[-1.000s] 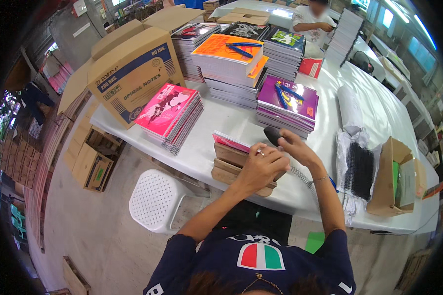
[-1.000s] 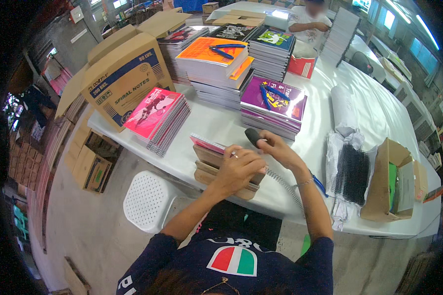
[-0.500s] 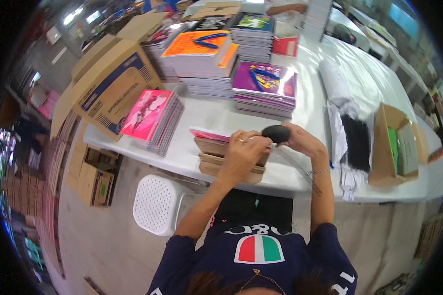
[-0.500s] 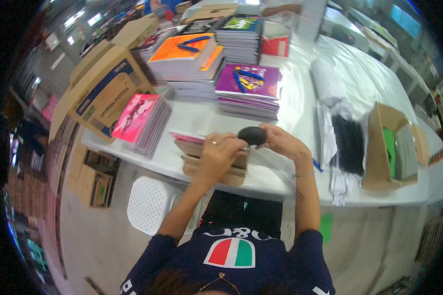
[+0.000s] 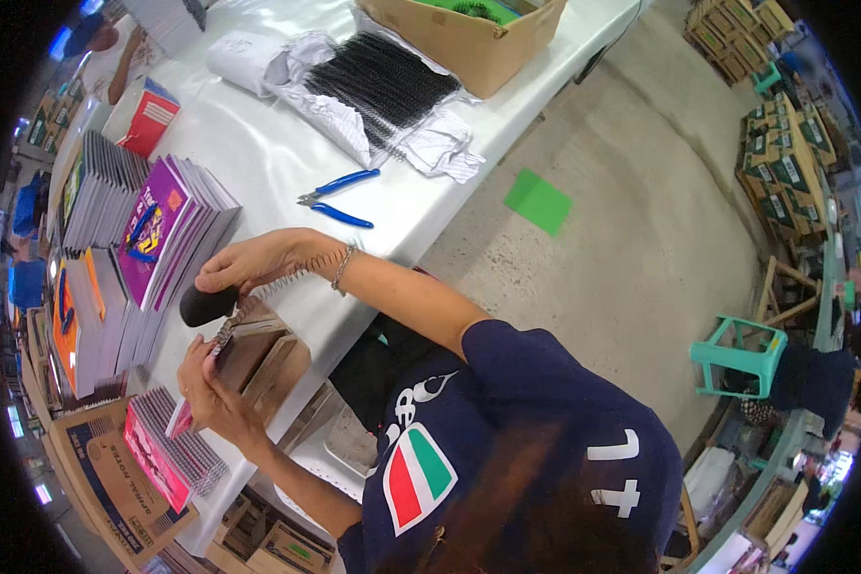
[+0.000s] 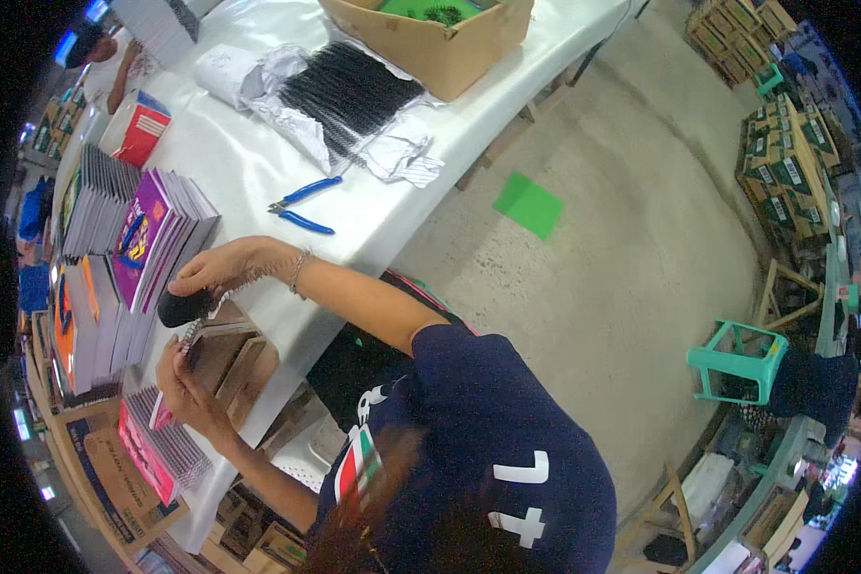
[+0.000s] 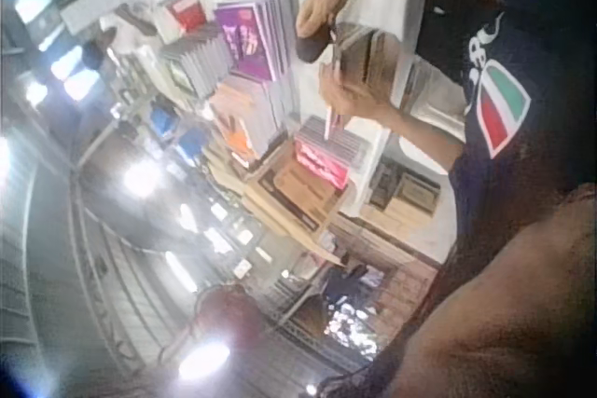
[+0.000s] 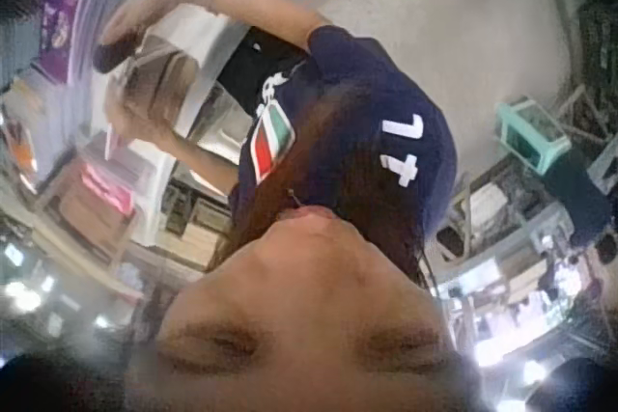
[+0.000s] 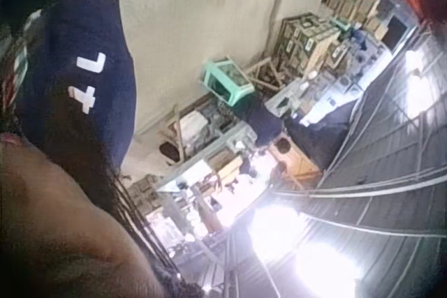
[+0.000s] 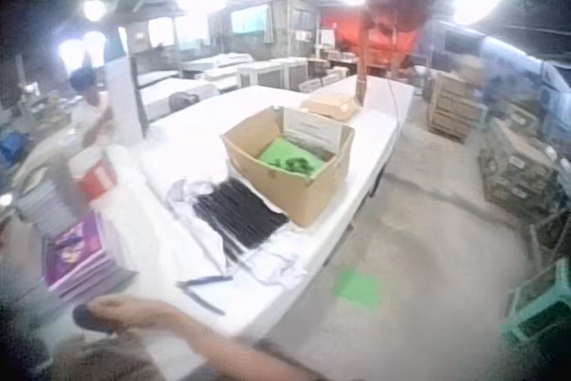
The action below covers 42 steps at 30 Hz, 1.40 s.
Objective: The person assembles spiral notebooks by sliding a wire coil into the holes of a notebook cover and pages, using a small blue cutting tool to trim and crimp the ends of the coil.
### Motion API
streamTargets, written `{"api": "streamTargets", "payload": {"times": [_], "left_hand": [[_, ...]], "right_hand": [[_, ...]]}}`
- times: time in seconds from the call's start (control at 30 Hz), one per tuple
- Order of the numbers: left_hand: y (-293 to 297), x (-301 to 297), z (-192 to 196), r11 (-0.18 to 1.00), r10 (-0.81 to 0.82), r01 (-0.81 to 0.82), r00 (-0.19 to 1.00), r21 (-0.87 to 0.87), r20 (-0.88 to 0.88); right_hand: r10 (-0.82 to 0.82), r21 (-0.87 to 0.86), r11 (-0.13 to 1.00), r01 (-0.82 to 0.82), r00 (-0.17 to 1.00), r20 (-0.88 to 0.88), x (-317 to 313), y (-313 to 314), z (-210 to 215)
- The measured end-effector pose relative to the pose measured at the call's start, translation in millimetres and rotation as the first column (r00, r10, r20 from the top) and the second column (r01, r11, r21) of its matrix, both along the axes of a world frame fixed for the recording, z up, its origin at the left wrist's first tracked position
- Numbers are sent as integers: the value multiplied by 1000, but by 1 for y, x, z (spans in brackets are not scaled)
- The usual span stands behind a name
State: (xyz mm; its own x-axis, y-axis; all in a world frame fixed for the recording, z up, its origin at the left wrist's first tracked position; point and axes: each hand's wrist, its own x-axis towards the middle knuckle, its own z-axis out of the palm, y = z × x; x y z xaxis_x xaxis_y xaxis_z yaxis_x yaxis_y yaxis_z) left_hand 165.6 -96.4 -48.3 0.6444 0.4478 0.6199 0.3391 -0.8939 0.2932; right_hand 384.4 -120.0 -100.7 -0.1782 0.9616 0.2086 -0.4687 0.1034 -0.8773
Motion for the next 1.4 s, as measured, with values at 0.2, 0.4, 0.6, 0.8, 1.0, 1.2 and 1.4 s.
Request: {"api": "streamTargets", "payload": {"times": [0.2,0.4,0.6,0.8,1.0,1.2,1.4], "left_hand": [[-3,0,1,973,42,-36,999,-228,21],[15,-9,-9,1000,-14,14,1000,20,14],[-41,17,16,902,432,-432,902,-10,14],[-37,-2,4,884,455,-437,886,-167,91],[-32,1,5,897,419,-393,902,-204,108],[-32,-2,8,901,398,-370,913,-226,88],[-35,-1,20,895,410,-390,911,-216,53]], "right_hand": [[35,93,995,-38,999,33,-2,10,-8],[1,21,1000,-10,928,371,9,-1,29],[-28,92,995,-28,832,555,33,-30,64],[158,165,952,-260,872,464,17,-32,94],[23,94,989,-112,752,659,14,-29,95],[-131,128,991,47,597,791,5,-29,99],[-152,62,986,153,691,706,1,-40,87]]}}
